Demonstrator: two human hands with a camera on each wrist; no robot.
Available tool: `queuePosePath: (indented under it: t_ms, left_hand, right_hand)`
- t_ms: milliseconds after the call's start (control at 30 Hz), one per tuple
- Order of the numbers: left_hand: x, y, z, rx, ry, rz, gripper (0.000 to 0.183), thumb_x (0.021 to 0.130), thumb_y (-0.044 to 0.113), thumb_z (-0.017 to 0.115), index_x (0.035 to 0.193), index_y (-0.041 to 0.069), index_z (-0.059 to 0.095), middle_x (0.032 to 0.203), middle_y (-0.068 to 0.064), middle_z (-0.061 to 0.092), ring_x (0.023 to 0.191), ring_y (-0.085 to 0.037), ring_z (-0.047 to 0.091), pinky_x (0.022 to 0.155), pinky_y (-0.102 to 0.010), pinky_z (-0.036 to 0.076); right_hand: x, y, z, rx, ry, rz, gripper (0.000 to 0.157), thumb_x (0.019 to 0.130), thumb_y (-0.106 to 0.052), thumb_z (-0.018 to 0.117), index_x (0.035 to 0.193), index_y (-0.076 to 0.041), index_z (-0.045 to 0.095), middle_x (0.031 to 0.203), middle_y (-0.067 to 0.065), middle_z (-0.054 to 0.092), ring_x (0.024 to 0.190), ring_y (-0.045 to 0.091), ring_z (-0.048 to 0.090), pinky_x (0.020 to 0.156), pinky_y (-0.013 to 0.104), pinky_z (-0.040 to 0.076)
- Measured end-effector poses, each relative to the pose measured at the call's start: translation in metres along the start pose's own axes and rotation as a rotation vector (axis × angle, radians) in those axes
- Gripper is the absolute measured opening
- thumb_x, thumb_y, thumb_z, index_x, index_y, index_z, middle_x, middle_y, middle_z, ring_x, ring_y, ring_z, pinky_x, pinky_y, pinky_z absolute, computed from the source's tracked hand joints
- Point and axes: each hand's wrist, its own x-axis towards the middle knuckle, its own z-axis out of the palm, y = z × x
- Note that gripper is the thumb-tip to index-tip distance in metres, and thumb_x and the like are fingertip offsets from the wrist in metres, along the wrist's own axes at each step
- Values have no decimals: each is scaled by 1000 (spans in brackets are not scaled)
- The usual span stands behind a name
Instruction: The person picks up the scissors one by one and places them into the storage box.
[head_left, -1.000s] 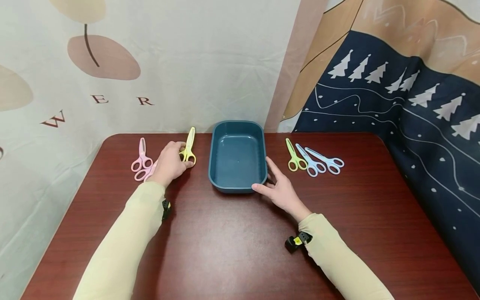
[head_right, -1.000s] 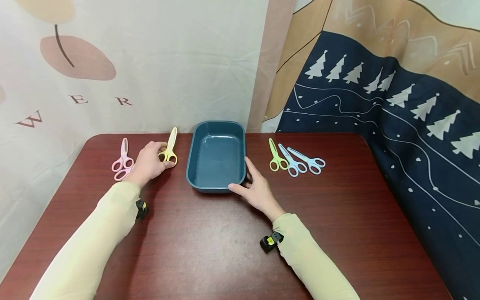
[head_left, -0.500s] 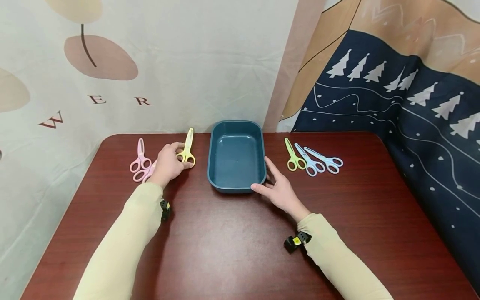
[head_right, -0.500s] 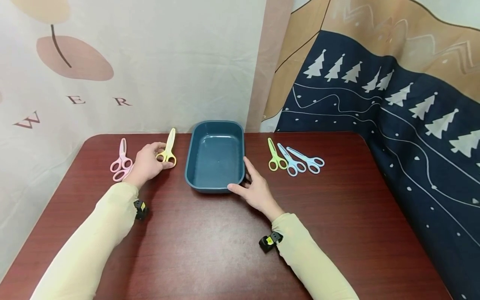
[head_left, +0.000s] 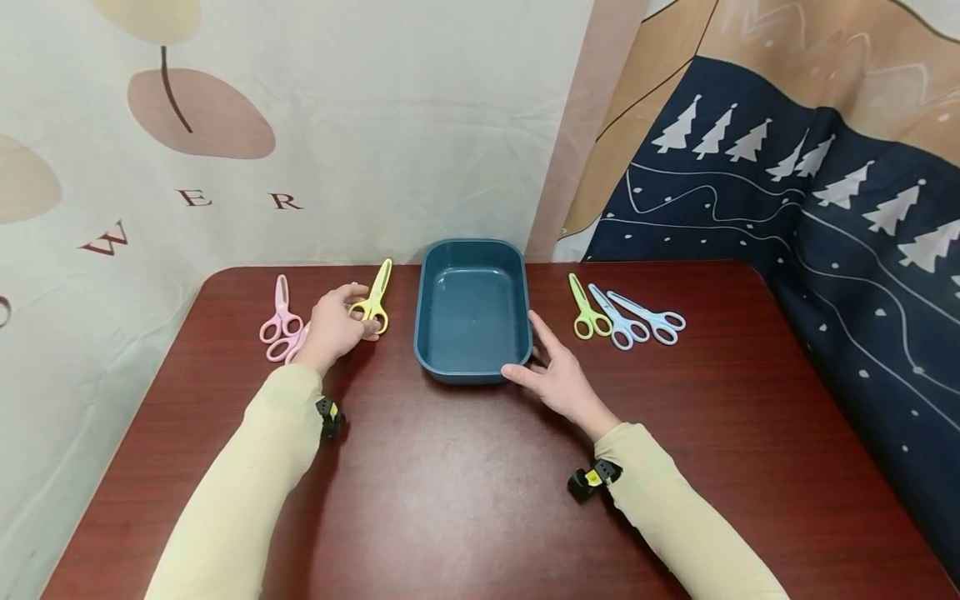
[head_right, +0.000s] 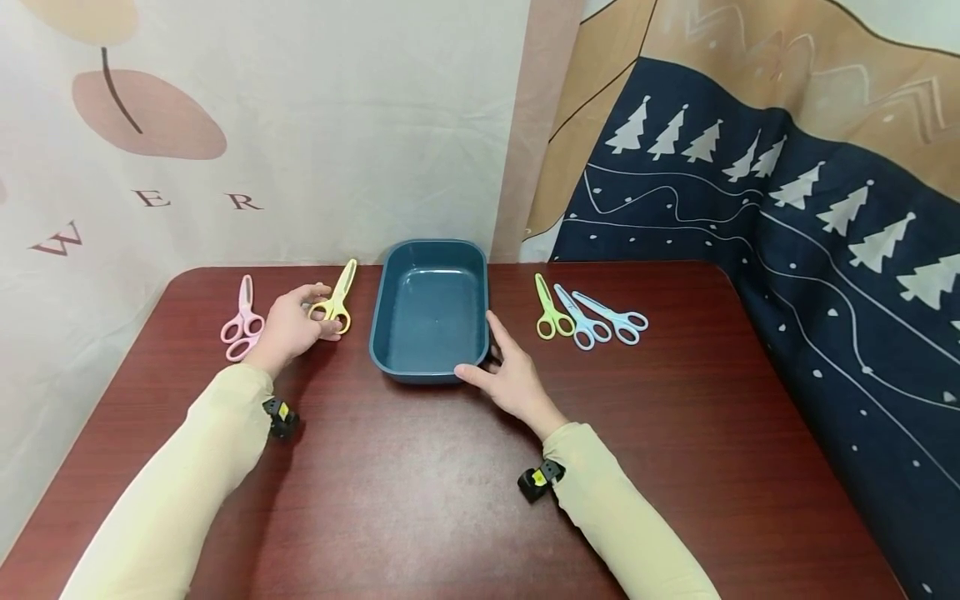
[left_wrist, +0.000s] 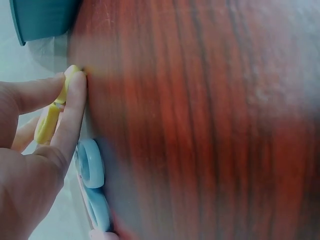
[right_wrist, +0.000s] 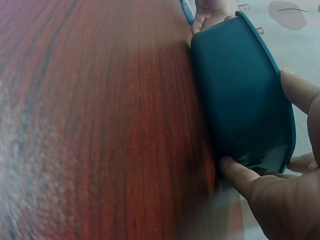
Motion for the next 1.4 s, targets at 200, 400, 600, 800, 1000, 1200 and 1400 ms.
queuePosePath:
  t_ms: [200, 400, 600, 800, 1000, 1200, 1400]
  left_hand:
    - [-6, 0, -4, -84, -22, -16, 70, 85, -17, 66, 151, -7, 43, 139, -30, 51, 79, -11, 60, 68, -34, 63]
    - [-10, 2, -7, -77, -28, 13, 66, 84, -17, 65, 147, -7, 48, 138, -31, 42, 85, -21, 65, 68, -35, 63]
    - [-13, 5, -9, -81, -20, 37, 66, 83, -19, 67, 146, -7, 51, 133, -29, 40, 82, -14, 61, 68, -35, 63]
    - [-16, 8, -12, -96, -23, 62, 66, 81, -21, 67, 144, -9, 51, 132, -30, 41, 83, -14, 60, 67, -34, 63]
    - [-20, 15, -13, -104, -39, 45, 64, 84, -19, 68, 144, -7, 52, 131, -28, 43, 84, -18, 61, 70, -39, 63]
    - [-23, 23, -14, -83, -52, 54, 63, 84, -19, 68, 144, -6, 53, 128, -27, 43, 85, -21, 61, 71, -40, 63]
    - [-25, 30, -14, -81, -69, 70, 64, 84, -19, 70, 144, -5, 54, 130, -26, 43, 88, -24, 63, 71, -41, 63]
  right_hand:
    - [0, -1, 0, 10, -5, -16, 92, 95, -9, 75, 167, -15, 18, 166, 16, 33, 144, 39, 46, 105, 54, 49]
    - [1, 0, 1, 11, -2, -26, 92, 94, -8, 76, 166, -13, 19, 166, 16, 32, 143, 39, 46, 106, 54, 48]
    - [0, -3, 0, 5, -1, -12, 93, 94, -8, 76, 167, -13, 17, 167, 17, 30, 145, 40, 43, 107, 55, 47]
    - [-1, -3, 0, 15, -7, -3, 94, 94, -9, 76, 167, -13, 17, 168, 16, 28, 146, 39, 43, 107, 54, 47]
    - [-1, -2, 0, 9, -8, 3, 93, 94, -10, 76, 167, -13, 17, 168, 16, 29, 145, 39, 44, 106, 54, 48]
    - [-1, -3, 0, 2, -6, 9, 93, 94, -10, 76, 166, -12, 18, 166, 18, 32, 142, 40, 47, 104, 52, 50]
    - [-1, -4, 1, 7, -1, 20, 93, 94, -11, 77, 166, -13, 19, 166, 17, 33, 141, 40, 48, 103, 53, 50]
